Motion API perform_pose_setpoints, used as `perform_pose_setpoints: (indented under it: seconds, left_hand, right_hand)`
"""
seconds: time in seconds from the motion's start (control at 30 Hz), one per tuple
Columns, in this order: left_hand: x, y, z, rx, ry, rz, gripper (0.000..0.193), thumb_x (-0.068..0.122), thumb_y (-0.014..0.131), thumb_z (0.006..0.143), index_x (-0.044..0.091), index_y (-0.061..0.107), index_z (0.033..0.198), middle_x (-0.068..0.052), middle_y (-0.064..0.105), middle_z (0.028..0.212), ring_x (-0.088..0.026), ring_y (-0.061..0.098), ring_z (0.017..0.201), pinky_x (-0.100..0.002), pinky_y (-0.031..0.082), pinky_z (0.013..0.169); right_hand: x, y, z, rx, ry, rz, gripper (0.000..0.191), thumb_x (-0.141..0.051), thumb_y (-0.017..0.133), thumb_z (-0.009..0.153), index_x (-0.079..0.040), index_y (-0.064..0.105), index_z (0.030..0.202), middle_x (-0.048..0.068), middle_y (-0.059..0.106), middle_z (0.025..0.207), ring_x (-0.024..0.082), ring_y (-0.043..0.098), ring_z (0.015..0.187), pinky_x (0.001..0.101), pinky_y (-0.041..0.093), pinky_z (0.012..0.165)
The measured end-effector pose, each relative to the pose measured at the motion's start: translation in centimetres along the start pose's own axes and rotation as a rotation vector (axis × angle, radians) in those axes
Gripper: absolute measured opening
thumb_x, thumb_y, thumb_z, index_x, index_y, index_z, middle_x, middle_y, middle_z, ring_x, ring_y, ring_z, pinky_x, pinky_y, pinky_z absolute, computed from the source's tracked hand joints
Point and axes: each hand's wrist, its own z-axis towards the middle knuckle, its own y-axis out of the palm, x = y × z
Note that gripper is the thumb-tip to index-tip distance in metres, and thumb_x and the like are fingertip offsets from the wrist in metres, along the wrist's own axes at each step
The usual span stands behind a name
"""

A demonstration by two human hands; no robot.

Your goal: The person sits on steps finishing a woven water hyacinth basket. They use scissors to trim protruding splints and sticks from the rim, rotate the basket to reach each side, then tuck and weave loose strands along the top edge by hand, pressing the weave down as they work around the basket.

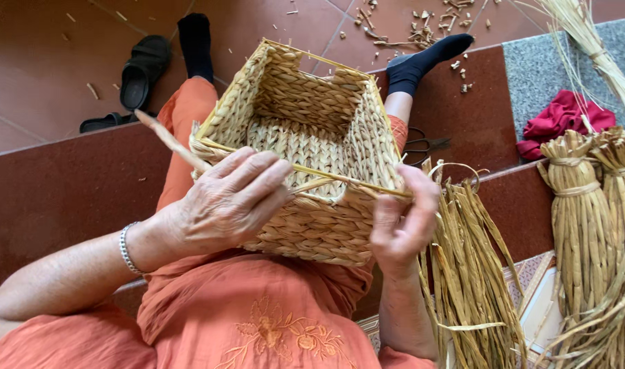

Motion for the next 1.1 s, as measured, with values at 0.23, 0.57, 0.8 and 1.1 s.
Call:
perform_pose_setpoints:
  seconds: [0.23, 0.57, 0.8, 1.1]
  left_hand:
    - [-0.3, -0.4, 1.0, -0.028, -0.063, -0.124, 0.028, 0.008, 0.07, 0.08, -0.003, 0.064, 0.106, -0.02, 0.063, 0.119, -0.034, 0.062, 0.112, -0.047, 0.053, 0.095]
    - [-2.6, 1.3, 2.1, 0.078, -0.193, -0.27, 0.015, 0.013, 0.077, 0.095, 0.005, 0.064, 0.097, -0.007, 0.064, 0.086, -0.025, 0.063, 0.082, -0.039, 0.047, 0.075]
    - [-2.5, 1.3, 2.1, 0.089, -0.224, -0.364, 0.016, 0.012, 0.08, 0.093, 0.004, 0.067, 0.098, -0.007, 0.064, 0.085, -0.024, 0.061, 0.077, -0.037, 0.043, 0.067]
    - [-2.4, 1.4, 2.0, 0.084, -0.234, -0.382, 0.015, 0.011, 0.081, 0.091, 0.005, 0.068, 0.098, -0.007, 0.068, 0.09, -0.025, 0.065, 0.081, -0.037, 0.046, 0.071]
  right_hand:
    - [-0.8, -0.5, -0.2, -0.045, -0.159, -0.194, 0.023, -0.024, 0.063, 0.106, -0.006, 0.06, 0.118, 0.014, 0.062, 0.123, 0.032, 0.061, 0.121, 0.0462, 0.054, 0.107]
    - [-0.2, -0.3, 0.1, -0.024, -0.196, -0.168, 0.031, -0.03, 0.066, 0.106, -0.005, 0.055, 0.121, 0.013, 0.061, 0.124, 0.033, 0.061, 0.122, 0.0455, 0.054, 0.106]
    - [-0.3, -0.7, -1.0, -0.035, -0.194, -0.241, 0.03, -0.028, 0.068, 0.105, -0.006, 0.058, 0.121, 0.013, 0.062, 0.127, 0.034, 0.061, 0.123, 0.0467, 0.054, 0.105]
    - [-1.3, -1.5, -0.4, -0.084, -0.267, -0.38, 0.022, -0.021, 0.07, 0.103, -0.007, 0.064, 0.118, 0.015, 0.064, 0.124, 0.037, 0.062, 0.119, 0.0478, 0.054, 0.099]
